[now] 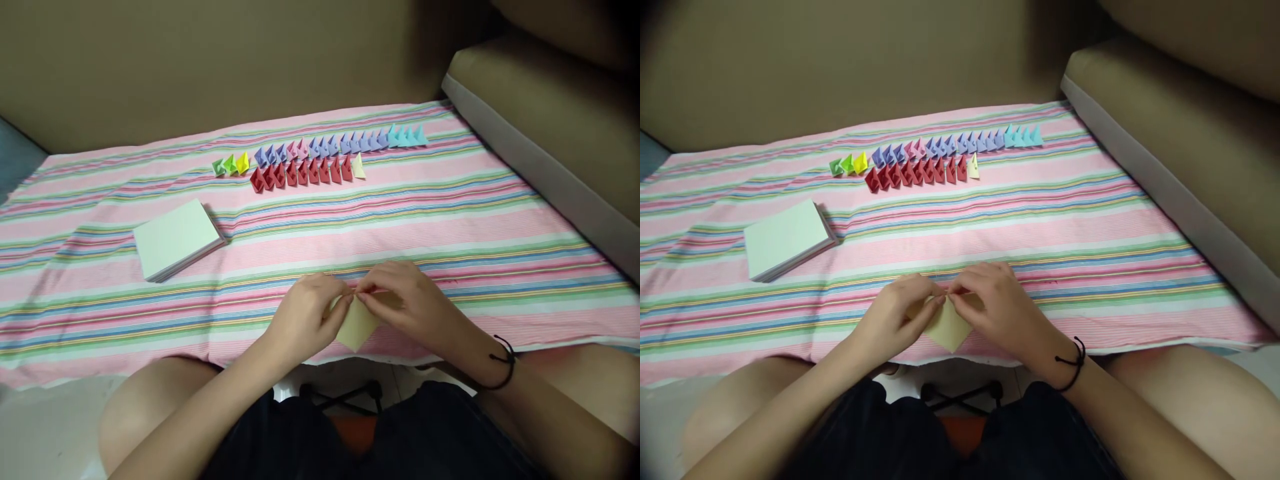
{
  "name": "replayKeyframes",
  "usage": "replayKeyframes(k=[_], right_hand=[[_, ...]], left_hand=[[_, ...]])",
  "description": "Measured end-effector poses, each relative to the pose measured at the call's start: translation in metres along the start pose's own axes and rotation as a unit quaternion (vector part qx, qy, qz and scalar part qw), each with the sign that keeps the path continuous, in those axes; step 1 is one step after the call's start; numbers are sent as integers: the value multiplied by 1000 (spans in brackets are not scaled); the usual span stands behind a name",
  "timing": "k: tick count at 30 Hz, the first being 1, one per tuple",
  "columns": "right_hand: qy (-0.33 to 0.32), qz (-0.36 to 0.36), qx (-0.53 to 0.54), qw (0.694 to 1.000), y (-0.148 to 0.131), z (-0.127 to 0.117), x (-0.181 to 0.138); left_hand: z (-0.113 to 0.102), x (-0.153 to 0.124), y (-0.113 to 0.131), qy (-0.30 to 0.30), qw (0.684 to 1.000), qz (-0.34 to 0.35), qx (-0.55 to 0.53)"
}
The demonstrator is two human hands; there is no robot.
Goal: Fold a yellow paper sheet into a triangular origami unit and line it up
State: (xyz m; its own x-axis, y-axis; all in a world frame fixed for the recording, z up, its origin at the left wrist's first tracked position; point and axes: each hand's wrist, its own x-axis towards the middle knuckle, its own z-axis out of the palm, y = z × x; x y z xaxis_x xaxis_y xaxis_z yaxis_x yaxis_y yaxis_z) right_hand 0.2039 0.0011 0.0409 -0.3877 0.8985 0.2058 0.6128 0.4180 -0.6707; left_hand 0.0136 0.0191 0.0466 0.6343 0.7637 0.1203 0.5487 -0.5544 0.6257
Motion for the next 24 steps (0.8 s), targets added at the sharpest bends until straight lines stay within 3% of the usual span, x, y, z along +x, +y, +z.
replayKeyframes(k=[9, 14, 17, 20, 24], right_hand=[[19, 99, -9, 995, 29, -40, -9], [120, 132, -30, 983, 36, -48, -13], [56, 99, 55, 992, 24, -39, -9], [-29, 129, 120, 984, 14, -28, -6], [-37, 189, 156, 969, 20, -29, -9]], left_hand=[[-28, -2, -12, 19, 998, -42, -50], [-32, -3, -17, 22, 992, -92, -83], [-27, -2, -11, -6, 990, -92, -103], [-22, -1, -5, -36, 988, -96, -113], [-28, 0, -17, -37, 992, -110, -58]])
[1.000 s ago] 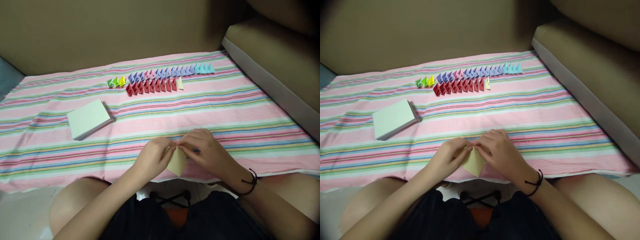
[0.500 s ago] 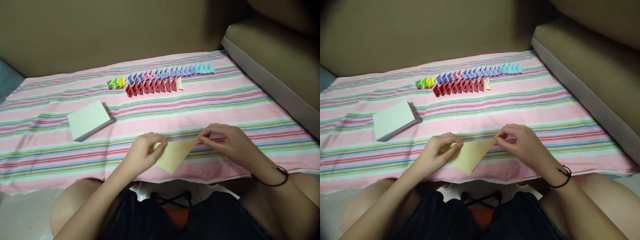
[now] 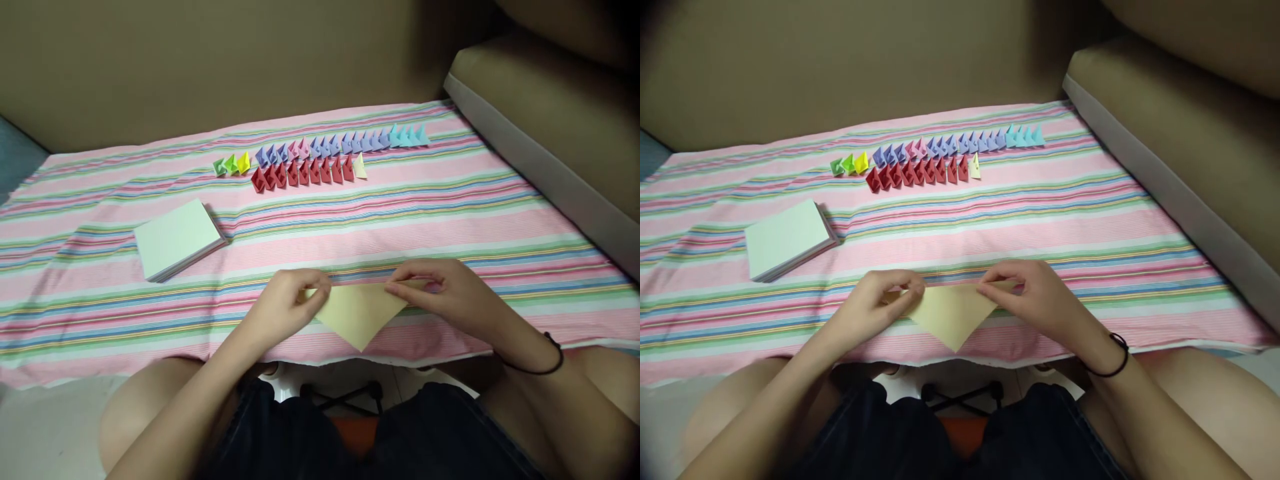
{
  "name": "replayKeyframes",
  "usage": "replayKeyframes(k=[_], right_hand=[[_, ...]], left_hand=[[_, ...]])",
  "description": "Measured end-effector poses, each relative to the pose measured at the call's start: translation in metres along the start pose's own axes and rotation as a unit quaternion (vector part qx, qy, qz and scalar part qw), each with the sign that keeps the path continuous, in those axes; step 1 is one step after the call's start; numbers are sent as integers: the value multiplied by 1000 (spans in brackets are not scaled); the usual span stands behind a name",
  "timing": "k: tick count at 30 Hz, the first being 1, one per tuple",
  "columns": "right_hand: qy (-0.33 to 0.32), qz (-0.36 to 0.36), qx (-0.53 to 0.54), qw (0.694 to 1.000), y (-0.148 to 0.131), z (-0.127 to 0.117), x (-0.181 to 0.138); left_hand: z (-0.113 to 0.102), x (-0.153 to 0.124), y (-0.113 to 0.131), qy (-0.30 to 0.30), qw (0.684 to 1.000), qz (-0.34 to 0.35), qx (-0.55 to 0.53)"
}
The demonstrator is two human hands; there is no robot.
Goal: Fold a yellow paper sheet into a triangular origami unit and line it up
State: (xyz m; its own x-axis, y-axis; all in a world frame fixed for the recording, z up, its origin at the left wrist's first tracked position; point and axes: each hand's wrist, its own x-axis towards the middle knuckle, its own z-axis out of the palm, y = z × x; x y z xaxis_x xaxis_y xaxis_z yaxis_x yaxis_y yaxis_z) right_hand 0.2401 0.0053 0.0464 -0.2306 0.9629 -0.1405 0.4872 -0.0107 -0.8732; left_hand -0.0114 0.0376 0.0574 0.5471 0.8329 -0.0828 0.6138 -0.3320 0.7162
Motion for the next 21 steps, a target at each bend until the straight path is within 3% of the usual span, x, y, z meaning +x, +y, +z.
replayKeyframes(k=[2, 5, 7, 9, 12, 21], right_hand=[[17, 34, 27, 999, 7, -8, 0], [38, 72, 74, 994, 15, -15, 3], [35, 88, 105, 990, 17, -14, 6], [15, 101, 134, 986, 17, -9, 8], [-20, 109, 157, 981, 17, -1, 11], [-26, 119, 185, 975, 24, 0, 11]], left_hand=[[-11, 2, -13, 19, 998, -25, 53], [-25, 5, -27, 124, 976, -74, 165], [-27, 5, -28, 172, 969, -37, 173], [-22, 6, -23, 142, 977, 63, 144], [-9, 6, -14, 24, 983, 162, 87], [-4, 5, -14, -34, 990, 132, 41]])
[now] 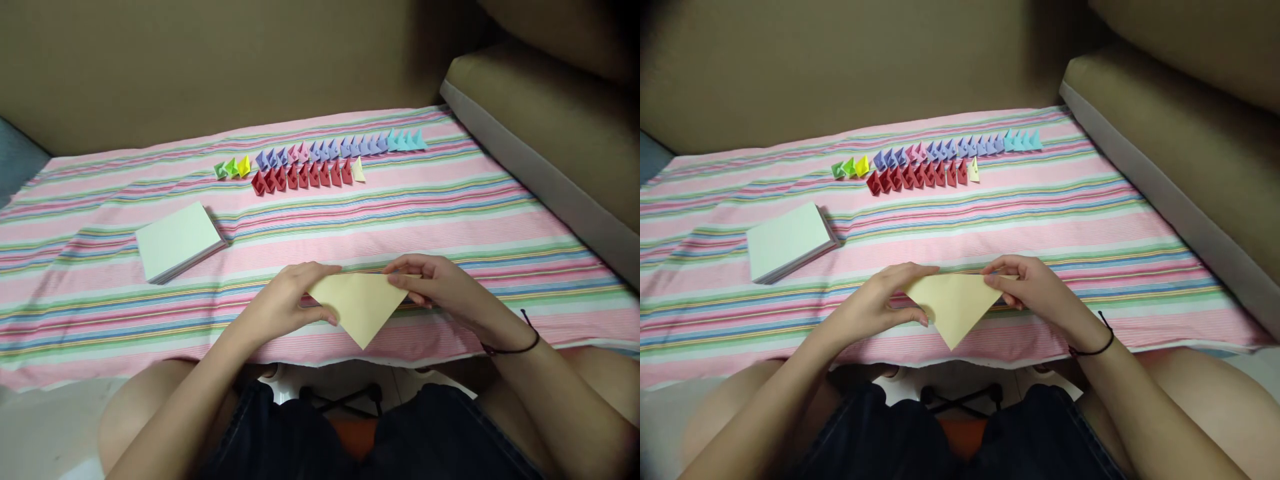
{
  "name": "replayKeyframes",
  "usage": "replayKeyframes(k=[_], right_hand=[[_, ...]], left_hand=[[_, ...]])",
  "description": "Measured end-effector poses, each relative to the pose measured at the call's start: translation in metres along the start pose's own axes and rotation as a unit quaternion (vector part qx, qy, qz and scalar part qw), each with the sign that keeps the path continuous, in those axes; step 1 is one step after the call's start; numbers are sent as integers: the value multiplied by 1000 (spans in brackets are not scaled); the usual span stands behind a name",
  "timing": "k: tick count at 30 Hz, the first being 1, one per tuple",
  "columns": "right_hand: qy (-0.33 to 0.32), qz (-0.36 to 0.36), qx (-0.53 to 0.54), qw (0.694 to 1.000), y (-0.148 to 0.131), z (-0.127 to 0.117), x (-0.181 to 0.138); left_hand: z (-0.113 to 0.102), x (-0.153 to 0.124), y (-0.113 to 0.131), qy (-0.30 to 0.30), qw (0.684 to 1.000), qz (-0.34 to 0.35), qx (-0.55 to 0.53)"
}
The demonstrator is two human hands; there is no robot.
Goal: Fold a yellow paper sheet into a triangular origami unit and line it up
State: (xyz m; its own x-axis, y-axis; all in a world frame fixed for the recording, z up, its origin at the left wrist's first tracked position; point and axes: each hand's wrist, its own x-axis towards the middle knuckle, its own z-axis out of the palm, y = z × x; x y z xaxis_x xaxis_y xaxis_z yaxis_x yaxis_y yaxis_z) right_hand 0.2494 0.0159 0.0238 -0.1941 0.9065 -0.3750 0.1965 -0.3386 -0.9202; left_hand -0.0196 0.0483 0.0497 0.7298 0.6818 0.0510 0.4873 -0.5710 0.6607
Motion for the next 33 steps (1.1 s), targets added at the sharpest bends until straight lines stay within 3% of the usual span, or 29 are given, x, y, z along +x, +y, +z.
replayKeyframes(k=[9, 20, 27, 33], right_hand=[[-1, 13, -6, 1000, 0, 0, 0], [-10, 21, 1, 1000, -1, 0, -1], [-73, -7, -12, 997, 0, -1, -2], [-40, -45, -97, 993, -2, 0, -3]], left_hand=[[1, -1, 1, -8, 997, -15, -74], [-3, 0, 4, -17, 996, -25, -82], [15, 0, -2, 75, 971, -189, -127], [18, 2, -4, 39, 946, -219, -234]])
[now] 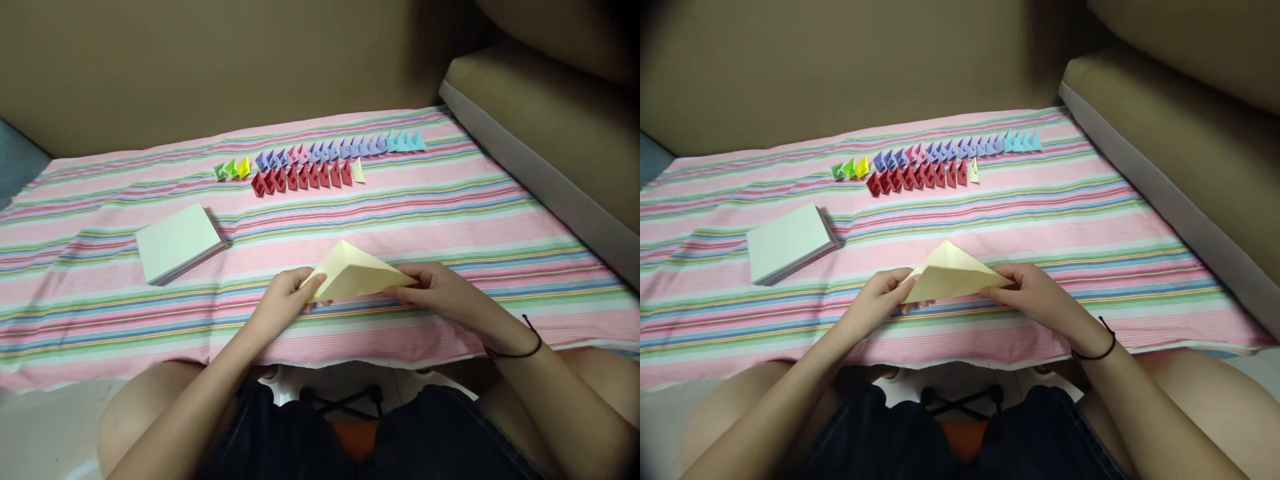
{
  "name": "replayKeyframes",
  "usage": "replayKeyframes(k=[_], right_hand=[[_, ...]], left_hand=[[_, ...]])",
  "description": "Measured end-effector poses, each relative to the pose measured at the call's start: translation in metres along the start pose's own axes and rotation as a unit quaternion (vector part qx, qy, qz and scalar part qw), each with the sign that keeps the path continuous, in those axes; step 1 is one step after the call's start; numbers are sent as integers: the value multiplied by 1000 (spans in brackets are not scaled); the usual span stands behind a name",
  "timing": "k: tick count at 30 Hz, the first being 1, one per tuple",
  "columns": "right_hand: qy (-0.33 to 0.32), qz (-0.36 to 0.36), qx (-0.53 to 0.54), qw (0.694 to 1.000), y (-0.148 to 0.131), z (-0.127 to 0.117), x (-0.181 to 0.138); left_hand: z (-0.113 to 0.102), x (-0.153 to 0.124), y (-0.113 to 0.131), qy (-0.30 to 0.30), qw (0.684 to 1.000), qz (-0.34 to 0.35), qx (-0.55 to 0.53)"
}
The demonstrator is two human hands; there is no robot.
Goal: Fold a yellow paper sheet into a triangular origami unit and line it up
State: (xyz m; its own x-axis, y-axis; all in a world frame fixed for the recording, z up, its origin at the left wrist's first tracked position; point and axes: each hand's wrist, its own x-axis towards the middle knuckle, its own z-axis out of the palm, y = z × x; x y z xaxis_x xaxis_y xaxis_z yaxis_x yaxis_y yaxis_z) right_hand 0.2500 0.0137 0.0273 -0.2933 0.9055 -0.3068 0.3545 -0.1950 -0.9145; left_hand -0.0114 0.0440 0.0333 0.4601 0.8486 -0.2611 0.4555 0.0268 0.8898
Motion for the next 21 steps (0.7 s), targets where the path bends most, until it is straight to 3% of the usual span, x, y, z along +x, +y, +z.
replayKeyframes(k=[5, 9, 15, 21], right_hand=[[16, 15, 98, 995, -4, -1, -1], [16, 17, 117, 993, 0, 1, 0], [44, -5, 136, 990, -1, 4, 0], [130, -44, 155, 978, -2, 8, 0]], left_hand=[[-1, -1, 1, 85, 991, 19, 104], [0, -3, -2, 78, 992, 25, 99], [-5, -3, 2, 34, 997, -3, -64], [-5, -2, 3, 13, 963, -64, -261]])
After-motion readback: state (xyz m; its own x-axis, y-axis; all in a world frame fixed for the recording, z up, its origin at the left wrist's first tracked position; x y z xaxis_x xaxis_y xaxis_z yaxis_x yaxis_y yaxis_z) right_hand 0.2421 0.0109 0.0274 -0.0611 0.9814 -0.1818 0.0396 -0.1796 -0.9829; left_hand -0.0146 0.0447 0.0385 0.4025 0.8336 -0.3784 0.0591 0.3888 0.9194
